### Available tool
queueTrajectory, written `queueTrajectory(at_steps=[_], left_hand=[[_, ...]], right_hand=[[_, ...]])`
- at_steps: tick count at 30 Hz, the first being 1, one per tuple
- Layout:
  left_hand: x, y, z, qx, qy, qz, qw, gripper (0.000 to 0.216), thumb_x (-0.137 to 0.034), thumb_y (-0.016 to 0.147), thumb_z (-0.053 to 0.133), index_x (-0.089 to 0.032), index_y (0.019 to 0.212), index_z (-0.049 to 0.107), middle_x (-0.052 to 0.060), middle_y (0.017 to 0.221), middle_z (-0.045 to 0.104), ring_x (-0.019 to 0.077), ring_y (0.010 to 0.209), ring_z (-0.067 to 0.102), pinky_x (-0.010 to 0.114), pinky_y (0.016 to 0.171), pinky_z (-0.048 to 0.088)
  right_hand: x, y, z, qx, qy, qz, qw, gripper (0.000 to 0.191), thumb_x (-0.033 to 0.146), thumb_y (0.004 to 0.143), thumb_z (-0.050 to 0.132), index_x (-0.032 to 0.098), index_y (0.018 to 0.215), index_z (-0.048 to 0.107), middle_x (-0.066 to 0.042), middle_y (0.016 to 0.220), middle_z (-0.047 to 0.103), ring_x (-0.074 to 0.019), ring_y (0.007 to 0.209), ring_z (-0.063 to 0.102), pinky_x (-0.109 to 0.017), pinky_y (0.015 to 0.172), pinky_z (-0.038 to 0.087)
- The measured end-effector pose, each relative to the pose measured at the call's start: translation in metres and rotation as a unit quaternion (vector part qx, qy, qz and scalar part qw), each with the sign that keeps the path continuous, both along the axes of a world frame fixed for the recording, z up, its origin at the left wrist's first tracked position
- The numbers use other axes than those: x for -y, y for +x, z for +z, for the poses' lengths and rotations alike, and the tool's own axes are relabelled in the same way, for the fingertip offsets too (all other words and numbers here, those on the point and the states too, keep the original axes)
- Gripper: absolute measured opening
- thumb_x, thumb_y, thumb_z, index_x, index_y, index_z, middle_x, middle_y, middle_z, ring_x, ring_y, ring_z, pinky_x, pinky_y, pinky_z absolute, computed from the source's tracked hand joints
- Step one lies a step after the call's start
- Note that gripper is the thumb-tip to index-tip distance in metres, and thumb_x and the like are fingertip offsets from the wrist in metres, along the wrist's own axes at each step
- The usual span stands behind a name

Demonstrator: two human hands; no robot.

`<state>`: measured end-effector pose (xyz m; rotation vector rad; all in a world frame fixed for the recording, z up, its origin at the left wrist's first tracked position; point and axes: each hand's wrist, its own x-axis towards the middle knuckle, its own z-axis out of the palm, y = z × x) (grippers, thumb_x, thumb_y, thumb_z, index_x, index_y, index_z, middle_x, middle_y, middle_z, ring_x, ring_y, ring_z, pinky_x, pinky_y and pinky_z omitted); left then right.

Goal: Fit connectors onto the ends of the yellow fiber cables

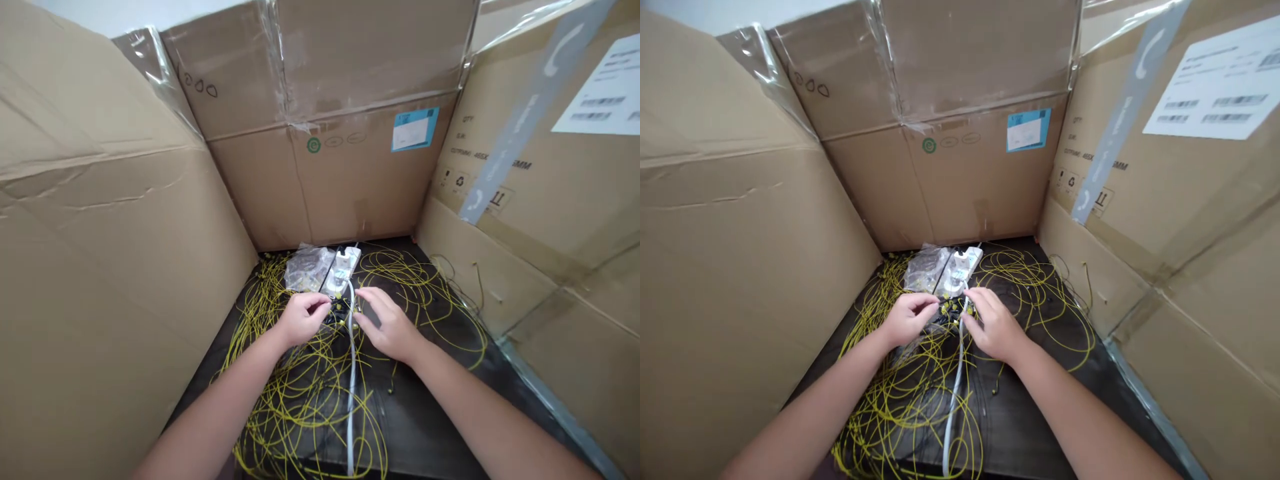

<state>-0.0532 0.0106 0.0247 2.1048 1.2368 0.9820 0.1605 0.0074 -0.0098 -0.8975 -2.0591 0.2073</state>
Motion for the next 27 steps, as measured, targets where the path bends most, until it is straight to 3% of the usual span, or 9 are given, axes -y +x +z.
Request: queueTrajectory(at_steps=[5,10,14,16,20,22,27], left_hand=[[0.000,0.012,0.005,0.024,-0.136,-0.107,0.985,0.020,-0.028,0.078,0.053,-0.012,0.071,0.063,-0.002,0.056,0.050,0.0080,0.051,0.040,0.021,0.050,0.033],[0.002,0.016,0.003,0.092,-0.236,-0.119,0.960,0.023,-0.035,0.076,0.056,-0.013,0.074,0.063,-0.004,0.051,0.044,0.0066,0.046,0.034,0.020,0.046,0.028],[0.005,0.019,-0.001,0.095,-0.178,-0.079,0.976,0.023,-0.035,0.075,0.058,-0.014,0.082,0.065,0.000,0.063,0.055,0.0086,0.052,0.043,0.021,0.051,0.034],[0.006,0.020,-0.001,0.090,-0.157,-0.074,0.981,0.023,-0.034,0.076,0.057,-0.014,0.080,0.066,0.001,0.066,0.058,0.0100,0.056,0.046,0.022,0.054,0.037],[0.005,0.018,-0.002,0.065,-0.160,-0.078,0.982,0.026,-0.035,0.078,0.052,-0.014,0.068,0.064,0.000,0.059,0.055,0.0098,0.054,0.045,0.022,0.054,0.036],[0.004,0.017,-0.007,0.037,-0.145,-0.042,0.988,0.027,-0.036,0.079,0.051,-0.014,0.068,0.063,-0.002,0.057,0.053,0.0097,0.052,0.043,0.022,0.052,0.034],[-0.005,0.010,-0.028,-0.036,-0.069,0.100,0.992,0.030,-0.038,0.081,0.047,-0.016,0.065,0.060,-0.001,0.056,0.054,0.0120,0.054,0.045,0.023,0.052,0.032]], right_hand=[[0.004,-0.008,0.001,-0.057,-0.024,0.074,0.995,0.038,0.020,0.087,0.046,0.019,0.125,0.045,-0.011,0.120,0.050,-0.0204,0.112,0.047,-0.038,0.096,0.041],[0.003,-0.009,0.002,-0.106,-0.110,0.127,0.980,0.019,0.023,0.087,0.049,0.019,0.100,0.062,-0.005,0.088,0.063,-0.0142,0.079,0.058,-0.029,0.073,0.048],[0.006,-0.010,0.006,-0.103,-0.227,0.096,0.964,0.019,0.031,0.084,0.053,0.016,0.081,0.064,-0.002,0.066,0.062,-0.0115,0.058,0.055,-0.024,0.059,0.045],[0.007,-0.011,0.007,-0.081,-0.240,0.089,0.963,0.022,0.033,0.082,0.054,0.016,0.071,0.062,0.000,0.058,0.058,-0.0101,0.052,0.050,-0.022,0.052,0.041],[0.007,-0.015,0.002,-0.019,-0.144,0.058,0.988,0.023,0.033,0.083,0.054,0.016,0.068,0.059,-0.001,0.061,0.058,-0.0106,0.054,0.050,-0.023,0.054,0.038],[0.004,-0.019,-0.002,0.033,-0.104,0.016,0.994,0.023,0.033,0.084,0.052,0.016,0.071,0.059,-0.003,0.066,0.060,-0.0121,0.059,0.053,-0.024,0.058,0.038],[-0.013,-0.037,-0.002,0.245,-0.102,-0.101,0.959,0.019,0.032,0.085,0.050,0.017,0.077,0.058,-0.006,0.078,0.063,-0.0180,0.073,0.059,-0.027,0.065,0.039]])
